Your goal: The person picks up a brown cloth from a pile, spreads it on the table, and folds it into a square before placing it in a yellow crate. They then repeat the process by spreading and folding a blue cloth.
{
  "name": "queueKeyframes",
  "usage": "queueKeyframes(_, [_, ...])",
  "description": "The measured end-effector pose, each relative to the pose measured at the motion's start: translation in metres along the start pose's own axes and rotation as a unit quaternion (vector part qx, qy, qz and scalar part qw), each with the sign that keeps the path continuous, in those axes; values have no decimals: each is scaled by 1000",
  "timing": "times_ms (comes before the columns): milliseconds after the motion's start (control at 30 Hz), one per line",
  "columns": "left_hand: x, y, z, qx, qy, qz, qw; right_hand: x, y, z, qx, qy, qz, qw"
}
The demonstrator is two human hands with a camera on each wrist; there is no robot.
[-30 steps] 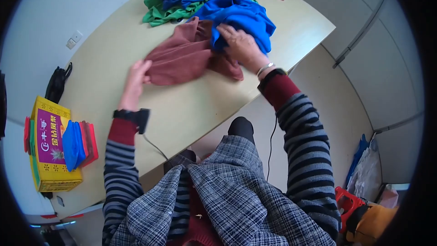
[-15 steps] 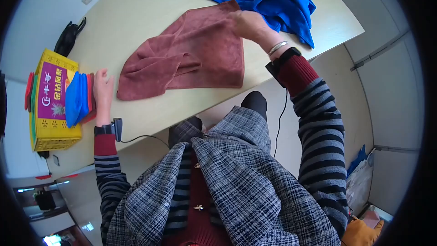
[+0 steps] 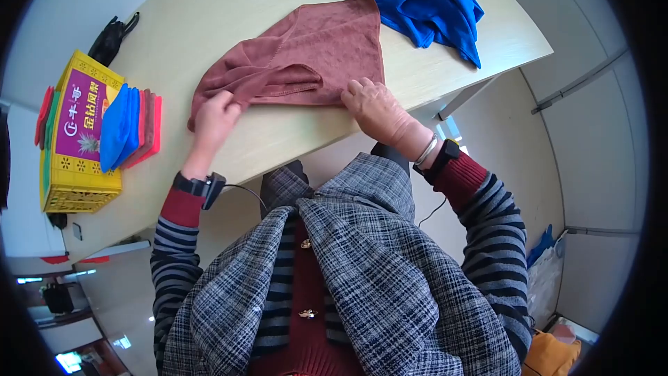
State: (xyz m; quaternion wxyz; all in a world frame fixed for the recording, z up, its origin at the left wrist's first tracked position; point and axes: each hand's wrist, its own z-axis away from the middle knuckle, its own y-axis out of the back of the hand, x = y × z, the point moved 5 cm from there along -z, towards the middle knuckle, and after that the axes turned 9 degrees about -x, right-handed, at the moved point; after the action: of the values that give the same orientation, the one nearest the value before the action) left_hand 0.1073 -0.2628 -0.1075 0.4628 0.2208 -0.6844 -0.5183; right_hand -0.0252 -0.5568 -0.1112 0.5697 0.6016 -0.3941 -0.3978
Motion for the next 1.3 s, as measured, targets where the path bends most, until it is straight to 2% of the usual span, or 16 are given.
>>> queueKeyframes(33, [-21,9,-7,-41,72,96,992,4,-4,1,1,0,28,1000])
queueKeyframes(67, [-33,24,-7,8,67,248,967,8,-7,2,3,1,28,1000])
queueKeyframes(167, [-62,69,9,79,63,580,808,23,-2,6,72,17,31,997])
queueKeyframes(200, [-73,80,14,87,63,578,809,37,7,7,116,-5,0,993])
queueKeyframes(300, [-118,100,40,169,72,736,652,63,53,20,241,-47,-109,963])
queueKeyframes(467, [-201,75,92,252,101,693,668,89,59,53,243,-116,-152,951])
queueKeyframes(533, [-252,43,113,190,195,691,670,97,45,60,236,-117,-163,951])
queueKeyframes(600, [-264,27,133,160,247,687,664,102,31,65,235,-134,-179,946])
queueKeyframes(667, [-242,28,148,184,328,423,824,102,29,68,216,-141,-177,950])
queueKeyframes(700, [-226,33,150,188,355,272,874,102,30,68,205,-154,-172,951])
queueKeyframes(733, [-207,35,152,189,358,271,873,103,31,69,193,-168,-167,952])
queueKeyframes(800, [-141,61,152,258,204,48,943,104,30,73,175,-182,-170,953])
queueKeyframes(833, [-115,64,152,284,120,-67,949,106,29,75,159,-197,-172,952])
queueKeyframes(1000, [-90,57,131,267,121,-176,940,110,18,85,143,-162,-209,954])
queueKeyframes(1100, [-91,54,119,158,325,-182,914,108,17,95,144,-155,-210,955])
queueKeyframes(1300, [-131,40,114,122,313,-150,930,130,20,104,181,-123,-193,956])
